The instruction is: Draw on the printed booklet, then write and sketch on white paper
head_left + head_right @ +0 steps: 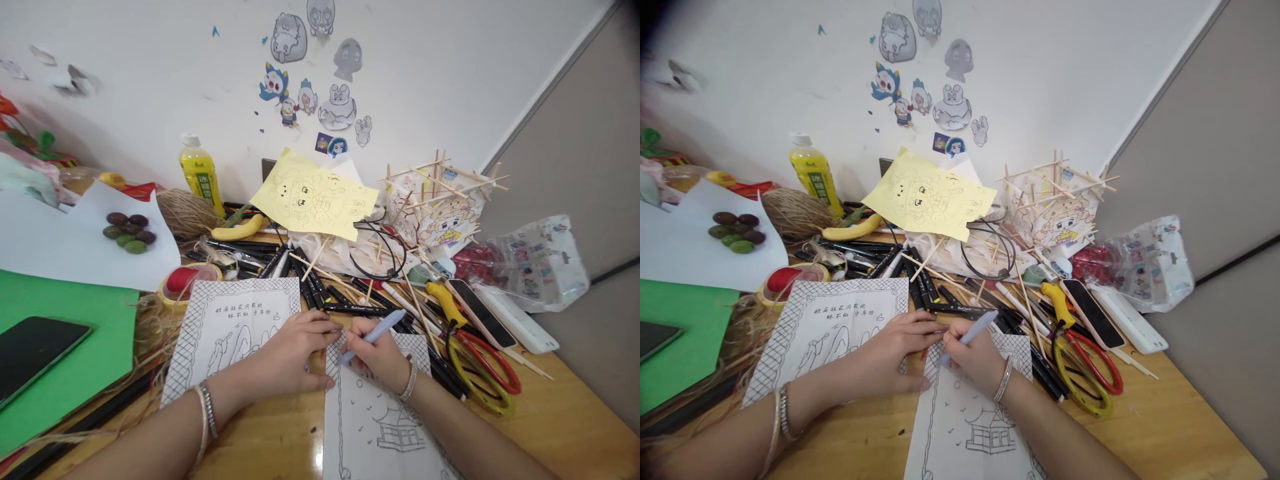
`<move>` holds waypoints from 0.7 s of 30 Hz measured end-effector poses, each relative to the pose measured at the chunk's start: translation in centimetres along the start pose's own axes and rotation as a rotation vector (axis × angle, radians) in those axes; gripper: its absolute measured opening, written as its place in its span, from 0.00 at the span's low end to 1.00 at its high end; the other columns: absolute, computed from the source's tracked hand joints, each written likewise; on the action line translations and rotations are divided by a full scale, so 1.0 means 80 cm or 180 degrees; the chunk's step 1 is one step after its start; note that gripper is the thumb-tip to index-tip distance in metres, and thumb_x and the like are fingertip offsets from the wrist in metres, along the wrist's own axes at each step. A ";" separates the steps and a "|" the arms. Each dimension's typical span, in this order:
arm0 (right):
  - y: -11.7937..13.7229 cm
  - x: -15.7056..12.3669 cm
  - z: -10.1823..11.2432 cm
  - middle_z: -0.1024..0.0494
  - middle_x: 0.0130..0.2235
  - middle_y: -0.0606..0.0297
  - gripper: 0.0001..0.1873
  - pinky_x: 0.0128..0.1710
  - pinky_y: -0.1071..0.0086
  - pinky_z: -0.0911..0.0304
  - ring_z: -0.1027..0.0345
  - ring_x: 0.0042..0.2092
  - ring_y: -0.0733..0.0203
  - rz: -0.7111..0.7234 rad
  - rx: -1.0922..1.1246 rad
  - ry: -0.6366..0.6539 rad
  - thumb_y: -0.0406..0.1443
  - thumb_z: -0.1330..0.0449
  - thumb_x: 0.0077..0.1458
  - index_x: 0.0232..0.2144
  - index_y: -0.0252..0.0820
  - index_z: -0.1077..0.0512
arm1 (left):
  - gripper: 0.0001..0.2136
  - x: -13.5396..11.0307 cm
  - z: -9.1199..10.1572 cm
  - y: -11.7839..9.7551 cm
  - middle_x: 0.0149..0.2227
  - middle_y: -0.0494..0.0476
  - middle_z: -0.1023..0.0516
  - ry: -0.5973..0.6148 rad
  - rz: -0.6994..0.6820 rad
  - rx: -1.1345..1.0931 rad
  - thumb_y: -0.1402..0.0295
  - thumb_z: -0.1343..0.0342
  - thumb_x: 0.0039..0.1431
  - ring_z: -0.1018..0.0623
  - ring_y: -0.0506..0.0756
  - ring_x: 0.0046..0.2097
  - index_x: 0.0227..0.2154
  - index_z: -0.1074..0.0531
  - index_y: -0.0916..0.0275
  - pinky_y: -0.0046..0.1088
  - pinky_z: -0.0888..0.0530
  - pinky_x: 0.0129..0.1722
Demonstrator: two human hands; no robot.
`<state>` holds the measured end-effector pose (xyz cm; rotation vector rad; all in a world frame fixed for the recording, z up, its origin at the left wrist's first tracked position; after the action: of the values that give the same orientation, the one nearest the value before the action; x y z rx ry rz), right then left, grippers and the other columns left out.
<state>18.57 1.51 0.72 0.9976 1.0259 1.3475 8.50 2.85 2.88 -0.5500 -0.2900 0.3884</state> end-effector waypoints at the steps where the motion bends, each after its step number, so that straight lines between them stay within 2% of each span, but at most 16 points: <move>1: 0.001 -0.001 0.000 0.40 0.13 0.75 0.16 0.16 0.75 0.52 0.48 0.16 0.69 0.0019 0.0019 -0.0021 0.42 0.45 0.51 0.17 0.45 0.44 | 0.32 0.000 0.000 0.000 0.57 0.60 0.29 0.0022 0.0006 -0.0010 0.61 0.31 0.43 0.37 0.67 0.60 0.54 0.29 0.58 0.49 0.41 0.59; 8: 0.031 -0.005 -0.005 0.38 0.16 0.72 0.20 0.20 0.74 0.48 0.46 0.21 0.67 0.0649 -0.0539 -0.0048 0.41 0.45 0.54 0.15 0.44 0.45 | 0.36 -0.001 0.000 -0.001 0.58 0.61 0.30 0.0111 -0.0001 -0.0030 0.59 0.29 0.38 0.37 0.69 0.60 0.54 0.30 0.60 0.50 0.42 0.60; 11: 0.034 -0.004 -0.005 0.38 0.17 0.72 0.20 0.22 0.73 0.48 0.46 0.21 0.67 0.0693 -0.0633 -0.0008 0.40 0.46 0.54 0.14 0.44 0.46 | 0.37 0.000 0.000 -0.001 0.58 0.61 0.31 0.0122 0.0024 -0.0032 0.59 0.29 0.39 0.38 0.69 0.61 0.55 0.31 0.59 0.49 0.43 0.60; 16: 0.030 -0.005 -0.007 0.37 0.16 0.72 0.19 0.22 0.72 0.47 0.45 0.21 0.67 0.0607 -0.0581 0.0030 0.40 0.46 0.53 0.15 0.44 0.44 | 0.39 -0.001 -0.003 0.002 0.60 0.63 0.33 0.0257 0.0164 -0.0062 0.60 0.29 0.39 0.41 0.70 0.62 0.57 0.33 0.65 0.51 0.45 0.61; 19: 0.028 -0.006 0.001 0.37 0.16 0.72 0.18 0.22 0.72 0.46 0.44 0.20 0.66 0.0609 -0.0406 -0.0143 0.41 0.45 0.54 0.16 0.44 0.42 | 0.39 -0.001 -0.002 0.002 0.60 0.61 0.33 0.0199 0.0124 -0.0172 0.62 0.29 0.39 0.41 0.70 0.62 0.57 0.34 0.62 0.53 0.46 0.61; 21: 0.028 -0.007 0.019 0.36 0.16 0.72 0.17 0.22 0.72 0.45 0.43 0.20 0.66 0.0643 -0.0168 -0.0480 0.41 0.44 0.54 0.17 0.44 0.40 | 0.38 -0.001 0.001 0.000 0.62 0.58 0.35 0.0101 0.0032 -0.0434 0.67 0.31 0.42 0.40 0.67 0.62 0.59 0.36 0.56 0.51 0.45 0.61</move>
<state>19.46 0.97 3.32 1.1685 0.7890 1.4316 8.37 2.82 2.92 -0.6910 -0.2847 0.3710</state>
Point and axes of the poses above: each hand's wrist, its own x-axis towards the middle knuckle, its own z-axis out of the back of the hand, y = z × x, the point moved 9 cm from there along x, towards the middle knuckle
